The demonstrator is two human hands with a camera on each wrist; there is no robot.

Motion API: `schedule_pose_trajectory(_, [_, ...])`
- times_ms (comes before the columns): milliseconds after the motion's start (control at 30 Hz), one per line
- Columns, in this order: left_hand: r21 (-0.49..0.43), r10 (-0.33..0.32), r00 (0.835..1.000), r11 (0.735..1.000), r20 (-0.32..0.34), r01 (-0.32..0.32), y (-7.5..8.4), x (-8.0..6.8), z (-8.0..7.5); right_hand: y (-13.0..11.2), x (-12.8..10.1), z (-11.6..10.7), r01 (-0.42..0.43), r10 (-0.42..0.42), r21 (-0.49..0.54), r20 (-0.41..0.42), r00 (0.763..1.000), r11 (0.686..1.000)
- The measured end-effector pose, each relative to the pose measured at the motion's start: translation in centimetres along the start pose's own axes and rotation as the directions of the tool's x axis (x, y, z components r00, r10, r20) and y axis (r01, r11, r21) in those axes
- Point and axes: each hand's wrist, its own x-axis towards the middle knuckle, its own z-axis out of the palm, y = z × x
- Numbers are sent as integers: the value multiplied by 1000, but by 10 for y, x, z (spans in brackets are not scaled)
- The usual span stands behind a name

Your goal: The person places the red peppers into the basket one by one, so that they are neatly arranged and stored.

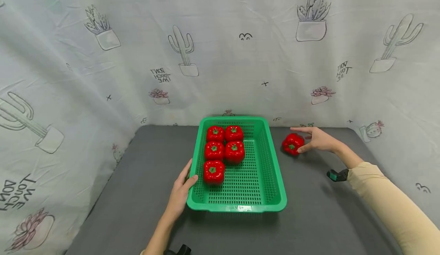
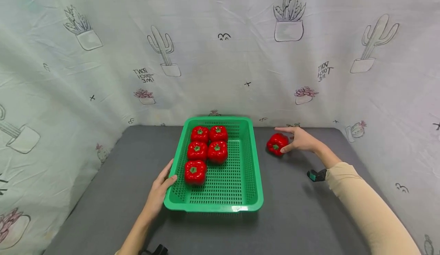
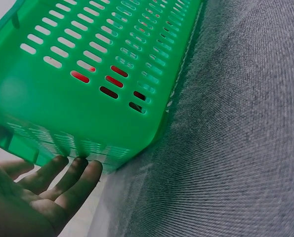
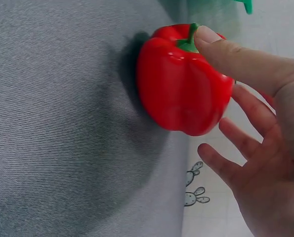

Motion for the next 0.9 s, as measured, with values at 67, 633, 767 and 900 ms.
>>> schedule_pose_trajectory(67, [0, 1, 1000, 1000, 1, -1, 0, 0, -1, 3, 2, 2, 3, -3, 7, 11, 1000, 1000])
schedule_pose_trajectory(633, [20, -1, 1000, 1000, -1, 1, -2, -2, -4, 14, 9, 22, 33, -33, -11, -8, 999, 999])
schedule_pose_trajectory(767, [14, 5, 1000, 1000, 8, -5, -3, 0, -3, 16, 9, 23, 20, -21, -22, -26, 999, 1000])
schedule_pose_trajectory(900, [15, 11, 1000, 1000, 13, -11, -4, 2, -2, 19, 6, 23, 6, -7, -27, -50, 999, 1000])
